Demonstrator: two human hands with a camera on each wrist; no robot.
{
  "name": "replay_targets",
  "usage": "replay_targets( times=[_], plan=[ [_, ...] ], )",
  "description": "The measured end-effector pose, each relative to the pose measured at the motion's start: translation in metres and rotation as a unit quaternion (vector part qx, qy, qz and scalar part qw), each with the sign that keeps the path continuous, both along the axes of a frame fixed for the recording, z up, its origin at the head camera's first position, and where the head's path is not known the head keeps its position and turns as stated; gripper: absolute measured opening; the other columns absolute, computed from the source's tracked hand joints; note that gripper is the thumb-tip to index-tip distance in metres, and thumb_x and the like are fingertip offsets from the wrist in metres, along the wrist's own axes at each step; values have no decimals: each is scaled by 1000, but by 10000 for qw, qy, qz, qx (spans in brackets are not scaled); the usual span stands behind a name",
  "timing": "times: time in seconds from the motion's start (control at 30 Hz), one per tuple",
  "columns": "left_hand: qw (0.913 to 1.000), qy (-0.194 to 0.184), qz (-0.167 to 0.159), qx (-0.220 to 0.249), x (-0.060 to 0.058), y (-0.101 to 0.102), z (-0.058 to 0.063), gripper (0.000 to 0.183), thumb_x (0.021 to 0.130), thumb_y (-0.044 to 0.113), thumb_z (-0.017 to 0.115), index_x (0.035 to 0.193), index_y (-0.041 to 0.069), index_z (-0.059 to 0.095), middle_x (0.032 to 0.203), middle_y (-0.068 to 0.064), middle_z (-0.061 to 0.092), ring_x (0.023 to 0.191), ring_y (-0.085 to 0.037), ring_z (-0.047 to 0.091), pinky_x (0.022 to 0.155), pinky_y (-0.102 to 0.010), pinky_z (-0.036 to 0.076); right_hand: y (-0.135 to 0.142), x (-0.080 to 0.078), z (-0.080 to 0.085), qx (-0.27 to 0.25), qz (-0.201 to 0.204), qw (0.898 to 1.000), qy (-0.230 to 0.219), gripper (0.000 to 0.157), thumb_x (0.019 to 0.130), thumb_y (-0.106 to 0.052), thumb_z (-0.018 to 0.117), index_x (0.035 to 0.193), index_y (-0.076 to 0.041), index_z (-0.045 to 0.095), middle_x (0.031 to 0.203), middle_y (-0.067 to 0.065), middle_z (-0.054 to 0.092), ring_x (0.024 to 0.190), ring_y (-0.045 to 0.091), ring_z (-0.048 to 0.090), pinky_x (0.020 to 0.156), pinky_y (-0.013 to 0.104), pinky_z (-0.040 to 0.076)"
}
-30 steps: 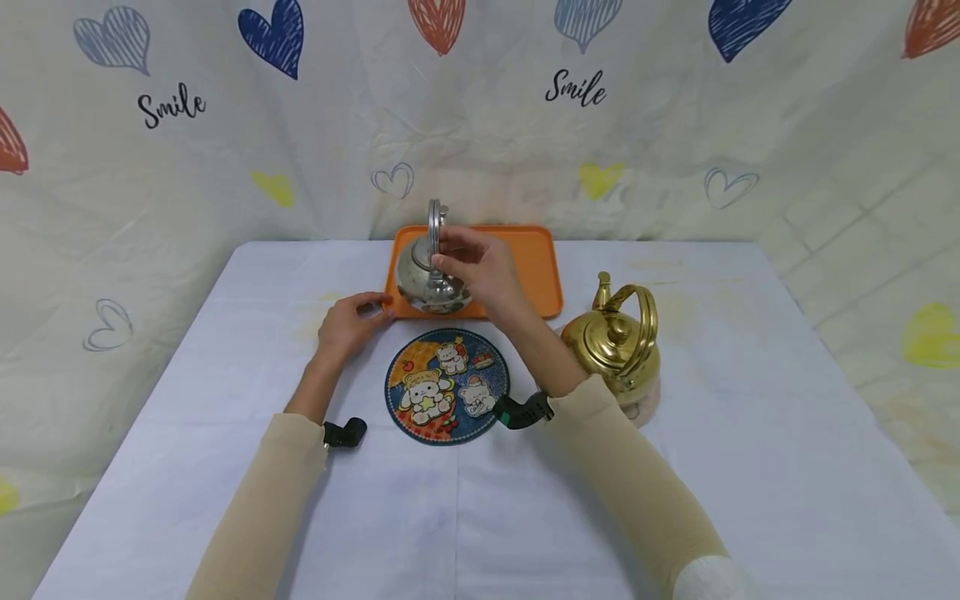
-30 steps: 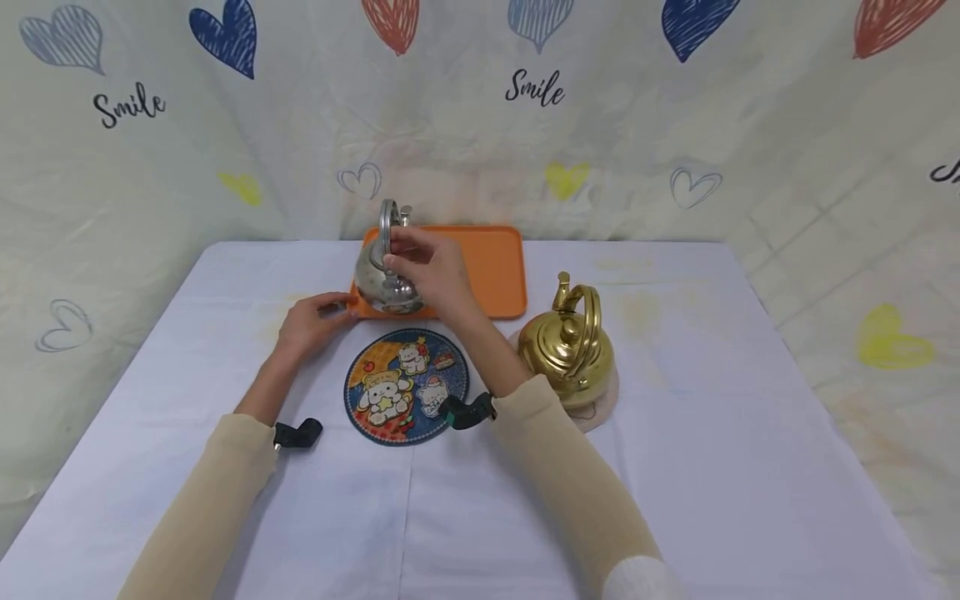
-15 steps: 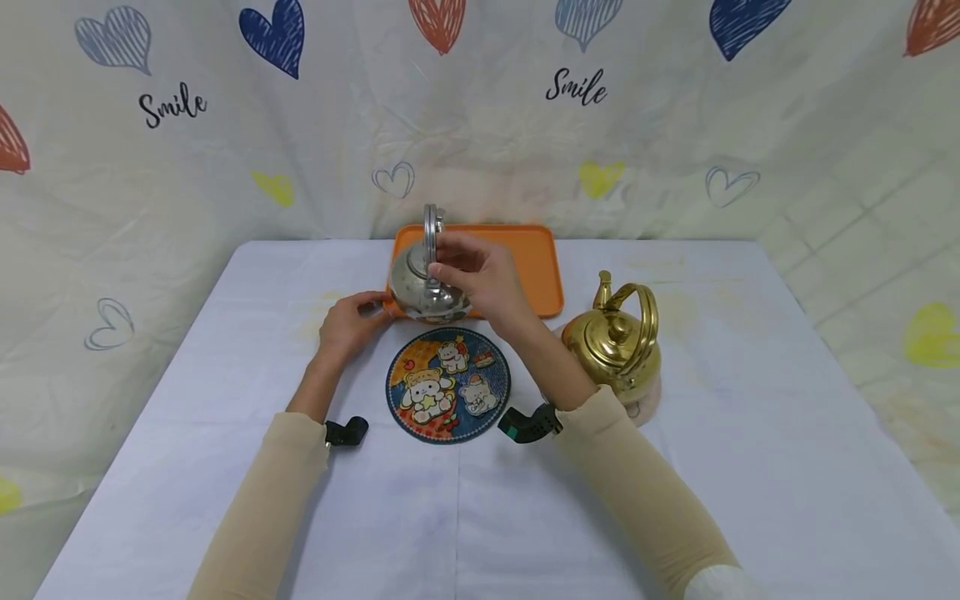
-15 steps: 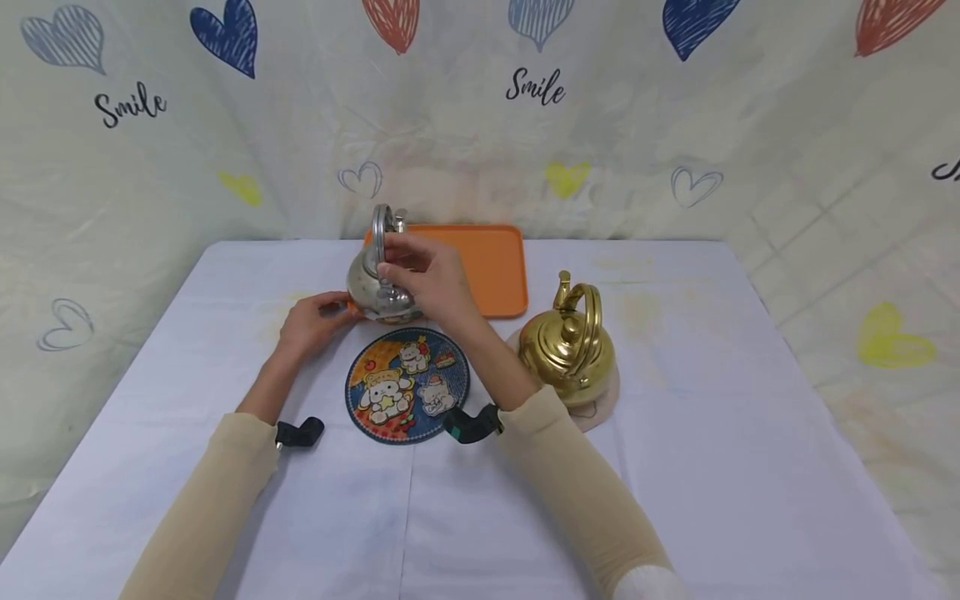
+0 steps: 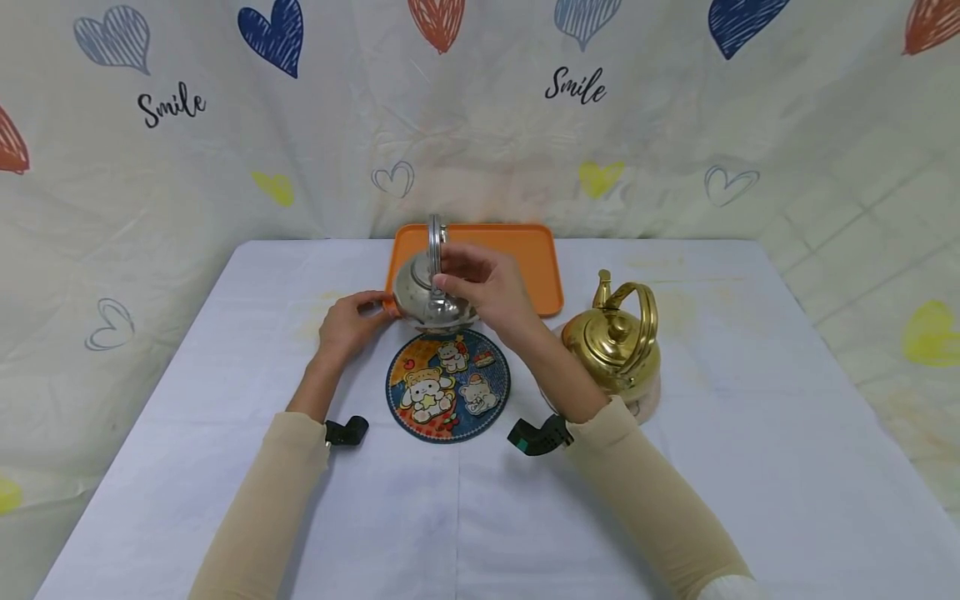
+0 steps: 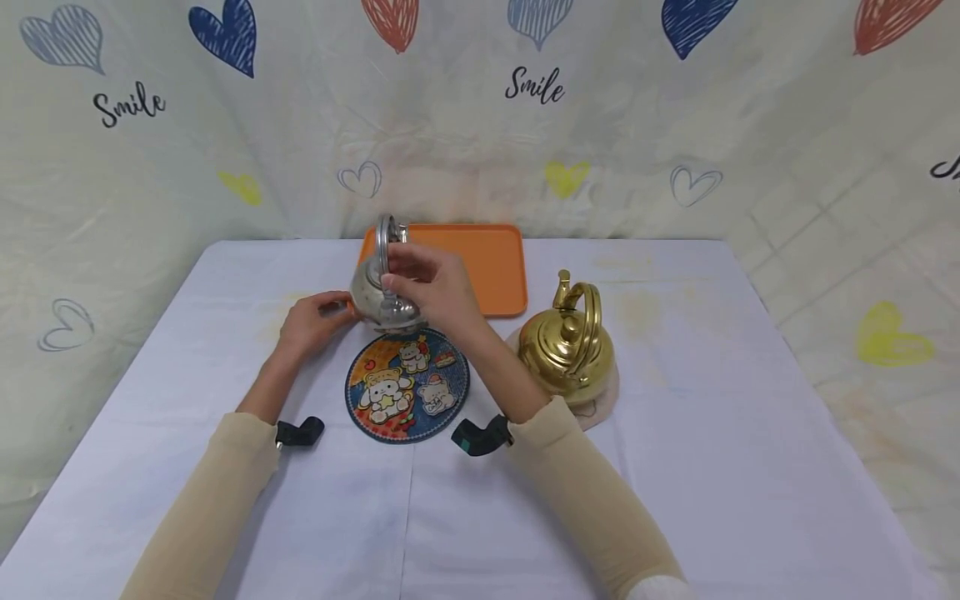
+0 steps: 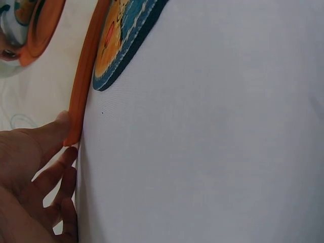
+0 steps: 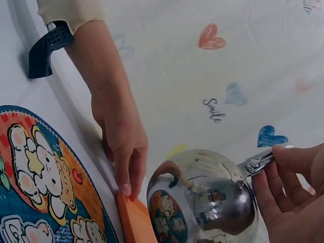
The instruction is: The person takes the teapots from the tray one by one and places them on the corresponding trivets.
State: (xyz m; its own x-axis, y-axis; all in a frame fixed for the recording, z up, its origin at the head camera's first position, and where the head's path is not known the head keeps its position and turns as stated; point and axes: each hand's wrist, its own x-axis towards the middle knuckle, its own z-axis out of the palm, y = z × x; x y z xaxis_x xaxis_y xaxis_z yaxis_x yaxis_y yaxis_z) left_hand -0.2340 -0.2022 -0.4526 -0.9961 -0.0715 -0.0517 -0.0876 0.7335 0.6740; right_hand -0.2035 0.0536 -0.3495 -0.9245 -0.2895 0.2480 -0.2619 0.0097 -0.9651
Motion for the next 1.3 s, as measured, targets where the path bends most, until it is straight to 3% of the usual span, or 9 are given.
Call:
replay_targets(
  times=[0.6,1.07,1.3],
  plan=[
    [9999,-50,68,-59,0,1,0,44,99,40,71,137,19,68,153,-12,59,147,-36,49,121,-57,39,9,16,-5,166,110,9990,-401,34,93,-5,76,127,-4,72,116,16,74,100,17,69,89,25,58],
    [10000,38,-6,-28,0,1,2,44,98,39,72,137,19,69,149,-14,62,141,-36,54,117,-56,42,14,31,-8,407,153,9982,-424,33,93,-8,77,126,-8,73,115,14,74,101,21,70,91,29,60],
    [10000,-37,17,-14,0,1,1,43,99,38,71,137,19,69,149,-14,62,141,-36,54,117,-56,41,17,38,-10,396,171,9978,-510,32,93,-6,77,125,-6,73,113,14,74,99,20,69,86,25,60]
  ],
)
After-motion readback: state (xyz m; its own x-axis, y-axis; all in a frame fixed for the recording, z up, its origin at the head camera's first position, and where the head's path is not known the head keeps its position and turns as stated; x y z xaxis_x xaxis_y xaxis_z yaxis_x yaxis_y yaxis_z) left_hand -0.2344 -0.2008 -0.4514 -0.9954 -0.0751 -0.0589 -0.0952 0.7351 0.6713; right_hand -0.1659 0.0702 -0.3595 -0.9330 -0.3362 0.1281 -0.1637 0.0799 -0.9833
